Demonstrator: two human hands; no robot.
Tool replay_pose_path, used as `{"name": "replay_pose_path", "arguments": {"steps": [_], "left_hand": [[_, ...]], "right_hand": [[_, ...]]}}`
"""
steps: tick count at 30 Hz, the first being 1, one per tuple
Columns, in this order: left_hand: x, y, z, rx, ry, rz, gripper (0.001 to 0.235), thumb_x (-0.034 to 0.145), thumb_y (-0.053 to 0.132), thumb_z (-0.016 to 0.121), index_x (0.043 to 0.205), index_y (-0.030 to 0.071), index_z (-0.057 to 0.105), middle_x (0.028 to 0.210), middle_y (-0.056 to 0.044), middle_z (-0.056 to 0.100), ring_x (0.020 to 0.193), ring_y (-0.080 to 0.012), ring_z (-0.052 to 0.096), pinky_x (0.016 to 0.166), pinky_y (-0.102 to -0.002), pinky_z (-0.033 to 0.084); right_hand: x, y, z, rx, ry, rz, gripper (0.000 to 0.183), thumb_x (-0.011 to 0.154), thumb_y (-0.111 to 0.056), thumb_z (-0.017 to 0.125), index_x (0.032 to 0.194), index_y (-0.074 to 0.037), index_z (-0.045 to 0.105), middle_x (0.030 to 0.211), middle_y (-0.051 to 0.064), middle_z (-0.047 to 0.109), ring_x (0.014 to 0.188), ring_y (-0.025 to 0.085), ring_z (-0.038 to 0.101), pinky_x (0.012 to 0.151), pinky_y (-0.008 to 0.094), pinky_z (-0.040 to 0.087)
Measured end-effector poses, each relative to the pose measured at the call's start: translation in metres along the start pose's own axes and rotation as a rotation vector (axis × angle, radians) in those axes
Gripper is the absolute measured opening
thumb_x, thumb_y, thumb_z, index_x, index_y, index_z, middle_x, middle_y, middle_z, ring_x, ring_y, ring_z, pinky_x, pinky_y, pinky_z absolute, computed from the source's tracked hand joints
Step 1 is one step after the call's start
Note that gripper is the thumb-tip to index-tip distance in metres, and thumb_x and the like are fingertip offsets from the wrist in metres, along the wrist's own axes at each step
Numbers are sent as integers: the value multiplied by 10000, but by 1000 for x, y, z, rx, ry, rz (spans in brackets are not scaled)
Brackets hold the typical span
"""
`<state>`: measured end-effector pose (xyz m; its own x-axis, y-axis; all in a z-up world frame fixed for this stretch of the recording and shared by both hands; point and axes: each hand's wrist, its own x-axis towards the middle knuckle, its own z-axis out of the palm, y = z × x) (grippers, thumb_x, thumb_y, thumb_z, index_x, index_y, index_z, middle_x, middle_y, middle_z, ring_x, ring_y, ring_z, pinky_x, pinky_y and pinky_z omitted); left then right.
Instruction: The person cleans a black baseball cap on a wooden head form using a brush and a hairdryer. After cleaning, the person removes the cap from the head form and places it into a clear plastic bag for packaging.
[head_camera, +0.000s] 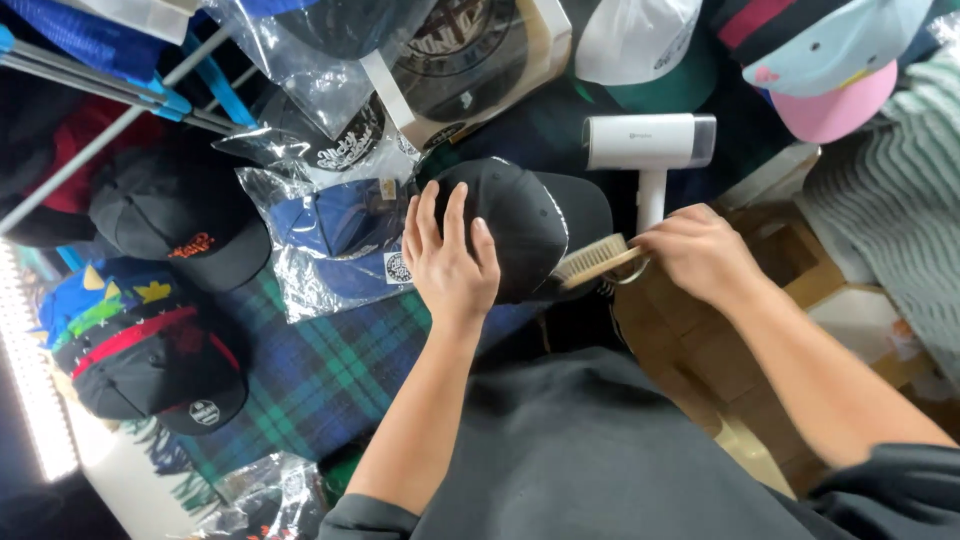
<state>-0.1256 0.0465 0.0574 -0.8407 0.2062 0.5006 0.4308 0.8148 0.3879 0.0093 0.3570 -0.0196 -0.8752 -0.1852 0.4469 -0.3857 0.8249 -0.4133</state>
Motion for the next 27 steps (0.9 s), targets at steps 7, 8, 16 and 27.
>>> {"name": "replay_pose_path", "arguments": {"steps": [7,8,16,27], "left_hand": [[3,2,-5,59,-34,13,380,1032,322,470,1328,200,673,1413,-93,581,1309,-346,565,1051,-466,463],[2,1,-4,57,-43,12,381,1032,322,472,1331,195,672,1415,-95,579,1311,-348,563,1052,-467,461],[4,5,-7,39,-12,-15,379,1027,295,490,1338,186,676,1411,-107,591,1312,-359,563,1079,-461,446],[9,3,-10,-63,-16,40,351,1012,221,531,1273,65,705,1363,-184,629,1275,-388,597,1094,-495,465]], "right_hand": [[90,-60,6,218,72,-269,167,983,-245,603,888,-246,741,817,-79,620,722,219,547,587,331,460],[100,-54,-1,352,23,-210,138,971,-209,638,938,-233,769,837,-87,652,772,211,589,665,325,487],[105,-5,-17,479,-117,-73,97,910,-237,756,987,-275,801,847,-135,704,826,166,640,755,298,516],[80,53,-14,344,-207,454,191,992,-225,696,1157,-202,790,971,32,785,952,342,709,792,444,577]]}}
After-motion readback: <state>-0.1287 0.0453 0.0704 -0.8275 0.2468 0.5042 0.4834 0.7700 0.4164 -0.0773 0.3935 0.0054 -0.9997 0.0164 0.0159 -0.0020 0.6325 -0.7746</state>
